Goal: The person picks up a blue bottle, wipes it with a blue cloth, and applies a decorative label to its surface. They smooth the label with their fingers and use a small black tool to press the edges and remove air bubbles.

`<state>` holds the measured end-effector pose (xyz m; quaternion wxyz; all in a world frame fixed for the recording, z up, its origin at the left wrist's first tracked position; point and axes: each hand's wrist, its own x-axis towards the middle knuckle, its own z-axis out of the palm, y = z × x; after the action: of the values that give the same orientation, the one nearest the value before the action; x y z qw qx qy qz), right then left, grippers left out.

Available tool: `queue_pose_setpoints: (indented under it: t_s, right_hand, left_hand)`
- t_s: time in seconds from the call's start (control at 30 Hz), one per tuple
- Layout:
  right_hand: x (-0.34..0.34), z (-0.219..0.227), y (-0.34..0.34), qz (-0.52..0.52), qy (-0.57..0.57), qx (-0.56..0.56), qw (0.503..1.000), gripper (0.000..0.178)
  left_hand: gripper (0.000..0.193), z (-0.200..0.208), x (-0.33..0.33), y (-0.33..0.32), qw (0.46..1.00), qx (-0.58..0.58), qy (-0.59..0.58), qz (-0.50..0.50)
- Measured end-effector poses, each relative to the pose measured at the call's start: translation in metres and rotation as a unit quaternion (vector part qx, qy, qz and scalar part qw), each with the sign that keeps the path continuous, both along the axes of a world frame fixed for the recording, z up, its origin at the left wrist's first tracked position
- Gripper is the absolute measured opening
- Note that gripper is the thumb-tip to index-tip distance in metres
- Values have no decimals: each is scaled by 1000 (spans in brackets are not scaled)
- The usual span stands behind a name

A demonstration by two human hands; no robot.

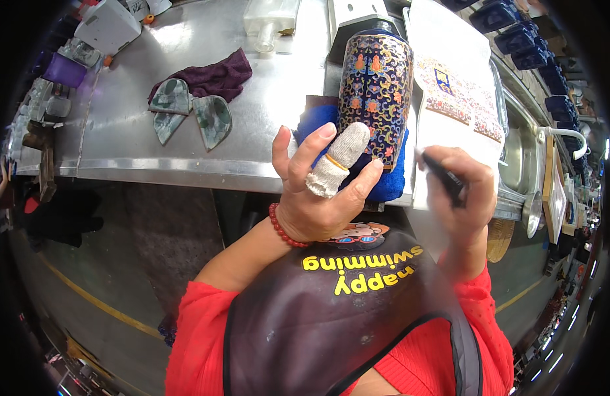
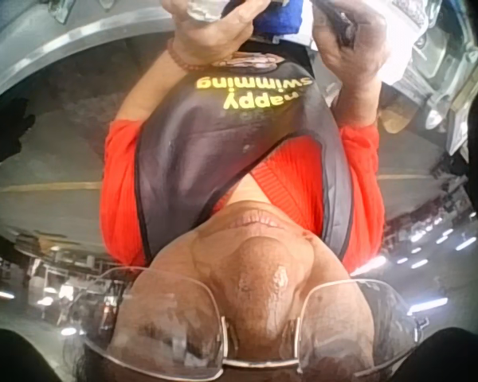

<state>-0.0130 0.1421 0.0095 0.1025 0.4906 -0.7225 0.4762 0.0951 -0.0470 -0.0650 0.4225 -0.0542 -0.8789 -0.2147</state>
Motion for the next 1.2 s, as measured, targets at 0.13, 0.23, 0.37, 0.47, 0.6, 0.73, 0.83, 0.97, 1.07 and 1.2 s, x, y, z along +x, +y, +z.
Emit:
queue_pose_setpoints:
  t_s: [0.13,0.23,0.37,0.47,0.6,0.73,0.83,0.97,1.07,1.2]
  right_hand:
    - [-2,11,-1,32,85,111,990,46]
    - [-3,16,-4,48,139,153,977,39]
    - [-3,17,-8,59,159,162,972,29]
    - [-3,17,-10,56,178,162,969,27]
    - [-1,20,-10,47,200,169,964,27]
    - [-1,22,-11,63,203,176,961,27]
    - [-2,20,-13,47,221,177,958,26]
    - [-1,21,-12,58,217,177,958,26]
    - [-1,21,-11,49,215,182,958,26]
    - [0,19,-11,51,219,176,958,26]
  left_hand:
    - [24,-3,4,-2,1000,-25,5,5]
    - [32,-5,5,-4,999,-38,6,4]
    - [49,-6,5,-7,999,-51,16,4]
    - [53,-5,7,-6,1000,-30,8,-3]
    - [51,-6,8,-6,1000,-19,-1,-5]
    - [50,-9,7,-8,1000,-26,9,-7]
    - [48,-11,5,-12,999,-48,18,-7]
    - [45,-9,7,-10,999,-30,8,-8]
    - [47,-8,8,-8,1000,-13,-7,-10]
    - [41,-9,6,-13,998,-57,9,-8]
